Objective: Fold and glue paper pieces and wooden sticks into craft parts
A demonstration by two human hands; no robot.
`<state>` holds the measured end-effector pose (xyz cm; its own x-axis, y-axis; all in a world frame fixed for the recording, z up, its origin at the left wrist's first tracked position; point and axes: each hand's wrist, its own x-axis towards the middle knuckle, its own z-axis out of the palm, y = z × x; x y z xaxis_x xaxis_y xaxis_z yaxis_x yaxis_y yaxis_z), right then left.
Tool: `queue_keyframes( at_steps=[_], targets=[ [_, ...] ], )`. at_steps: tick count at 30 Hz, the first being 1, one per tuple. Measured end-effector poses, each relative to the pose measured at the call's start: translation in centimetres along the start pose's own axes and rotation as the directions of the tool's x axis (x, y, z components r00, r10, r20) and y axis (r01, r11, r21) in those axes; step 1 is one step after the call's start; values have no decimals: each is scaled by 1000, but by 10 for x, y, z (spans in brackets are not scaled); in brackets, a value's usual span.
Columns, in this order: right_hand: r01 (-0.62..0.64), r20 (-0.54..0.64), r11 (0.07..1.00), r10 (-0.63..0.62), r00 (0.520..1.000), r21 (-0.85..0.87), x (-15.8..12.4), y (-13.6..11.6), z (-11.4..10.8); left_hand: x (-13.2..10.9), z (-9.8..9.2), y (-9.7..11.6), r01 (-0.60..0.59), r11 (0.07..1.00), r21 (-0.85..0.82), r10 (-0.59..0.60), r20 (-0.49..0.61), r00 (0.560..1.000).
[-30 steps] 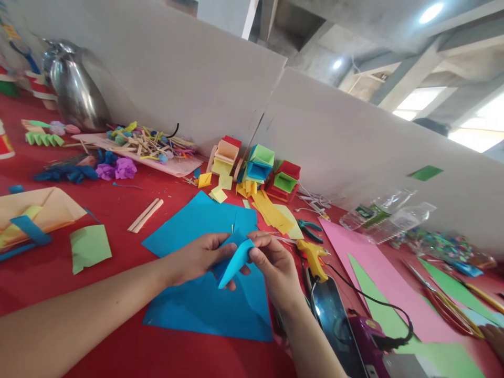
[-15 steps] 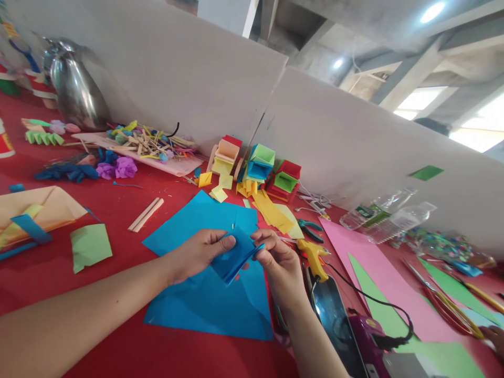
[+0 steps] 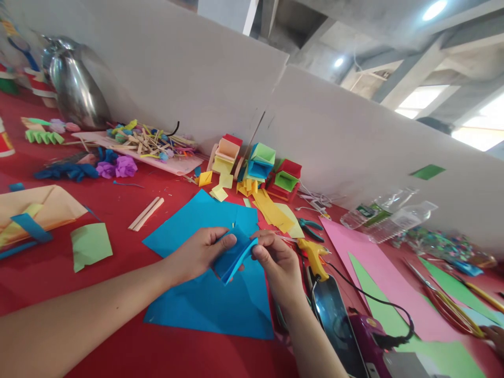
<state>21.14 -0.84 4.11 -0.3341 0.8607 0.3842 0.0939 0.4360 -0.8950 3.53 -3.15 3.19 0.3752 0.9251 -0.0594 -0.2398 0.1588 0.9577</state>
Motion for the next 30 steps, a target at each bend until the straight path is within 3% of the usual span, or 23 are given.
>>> queue_keyframes(
  at_steps=[8, 17, 23, 30],
  targets=[
    [-90, 53, 994, 87, 995, 56, -1, 0, 1, -3, 2, -2, -101, 994, 50, 100, 21, 995],
    [-77, 110, 993, 68, 992, 86, 1, -6, 2, -5, 4, 2, -113, 990, 84, 113, 12, 994],
    [-99, 51, 995, 98, 994, 26, 0, -1, 2, -9, 6, 6, -88, 995, 38, 86, 38, 996],
    [-143, -47, 990, 143, 989, 8, -3, 0, 5, -7, 5, 1, -58, 997, 43, 49, 174, 984]
  ],
)
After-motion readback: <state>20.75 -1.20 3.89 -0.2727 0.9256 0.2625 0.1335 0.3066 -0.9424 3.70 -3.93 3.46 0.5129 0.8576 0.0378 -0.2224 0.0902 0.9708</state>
